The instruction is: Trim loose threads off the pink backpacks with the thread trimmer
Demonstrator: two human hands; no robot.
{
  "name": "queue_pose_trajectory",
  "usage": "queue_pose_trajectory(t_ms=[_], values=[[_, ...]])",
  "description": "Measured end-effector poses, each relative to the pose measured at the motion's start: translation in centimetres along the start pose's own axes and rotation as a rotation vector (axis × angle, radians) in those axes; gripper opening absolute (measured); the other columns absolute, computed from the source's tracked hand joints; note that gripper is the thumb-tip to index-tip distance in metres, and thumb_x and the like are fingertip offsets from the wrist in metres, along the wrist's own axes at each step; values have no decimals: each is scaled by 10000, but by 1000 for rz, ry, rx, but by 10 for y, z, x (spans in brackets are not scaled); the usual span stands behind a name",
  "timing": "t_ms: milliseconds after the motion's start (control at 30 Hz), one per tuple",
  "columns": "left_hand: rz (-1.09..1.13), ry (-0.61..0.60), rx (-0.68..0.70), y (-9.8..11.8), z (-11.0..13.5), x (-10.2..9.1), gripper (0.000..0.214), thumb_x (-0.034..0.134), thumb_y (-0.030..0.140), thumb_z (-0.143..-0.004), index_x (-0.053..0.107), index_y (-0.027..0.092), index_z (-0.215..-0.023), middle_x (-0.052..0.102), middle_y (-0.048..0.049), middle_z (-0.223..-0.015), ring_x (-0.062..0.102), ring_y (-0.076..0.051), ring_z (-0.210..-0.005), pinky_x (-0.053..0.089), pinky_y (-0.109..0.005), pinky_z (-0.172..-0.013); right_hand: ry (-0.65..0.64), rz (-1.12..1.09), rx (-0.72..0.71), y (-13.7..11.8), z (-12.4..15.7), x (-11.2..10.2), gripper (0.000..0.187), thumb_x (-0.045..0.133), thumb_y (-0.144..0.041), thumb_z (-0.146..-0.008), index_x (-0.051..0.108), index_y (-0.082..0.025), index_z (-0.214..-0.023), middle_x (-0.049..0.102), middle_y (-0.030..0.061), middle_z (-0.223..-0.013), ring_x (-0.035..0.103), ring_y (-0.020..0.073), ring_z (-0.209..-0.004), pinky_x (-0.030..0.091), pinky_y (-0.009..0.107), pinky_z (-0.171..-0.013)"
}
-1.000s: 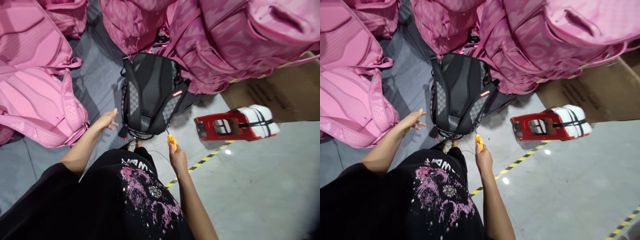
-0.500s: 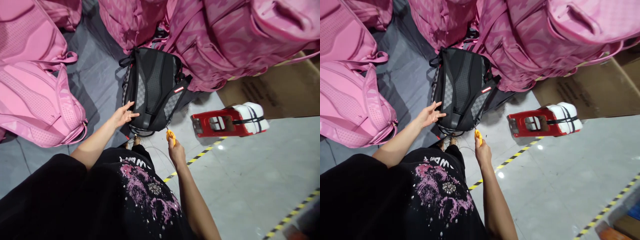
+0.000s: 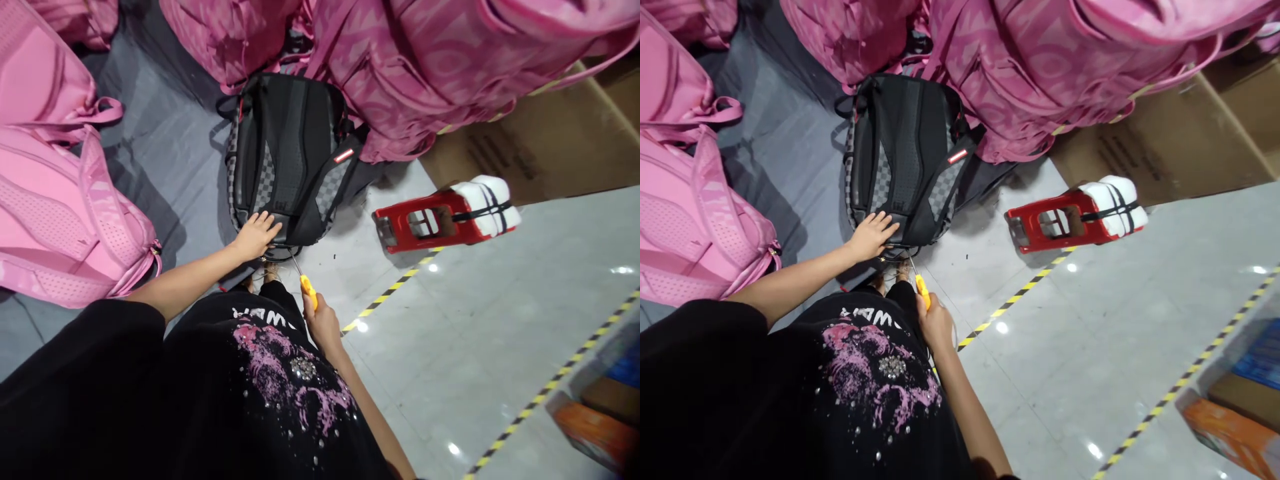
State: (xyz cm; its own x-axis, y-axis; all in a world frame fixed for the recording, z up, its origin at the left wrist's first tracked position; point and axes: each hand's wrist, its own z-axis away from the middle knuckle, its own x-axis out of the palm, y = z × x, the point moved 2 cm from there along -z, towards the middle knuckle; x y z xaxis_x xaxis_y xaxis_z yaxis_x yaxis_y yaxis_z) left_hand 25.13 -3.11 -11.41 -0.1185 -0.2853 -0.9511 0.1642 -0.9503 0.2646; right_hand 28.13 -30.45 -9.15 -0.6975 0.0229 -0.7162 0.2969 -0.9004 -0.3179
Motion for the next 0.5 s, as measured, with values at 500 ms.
queue_pose_trajectory(t_ms=[500], values=[[253,92,-613,-29,102,75,590,600,333,-882,479,130,-1422,398,-212,-1544,296,-367,-1476,297,-571,-1166,-27,-92,-43,-3,-23,-1,454,311,-573,-1013,592,-217,-1026,699,64,-800,641,211,-738,323,253,-594]])
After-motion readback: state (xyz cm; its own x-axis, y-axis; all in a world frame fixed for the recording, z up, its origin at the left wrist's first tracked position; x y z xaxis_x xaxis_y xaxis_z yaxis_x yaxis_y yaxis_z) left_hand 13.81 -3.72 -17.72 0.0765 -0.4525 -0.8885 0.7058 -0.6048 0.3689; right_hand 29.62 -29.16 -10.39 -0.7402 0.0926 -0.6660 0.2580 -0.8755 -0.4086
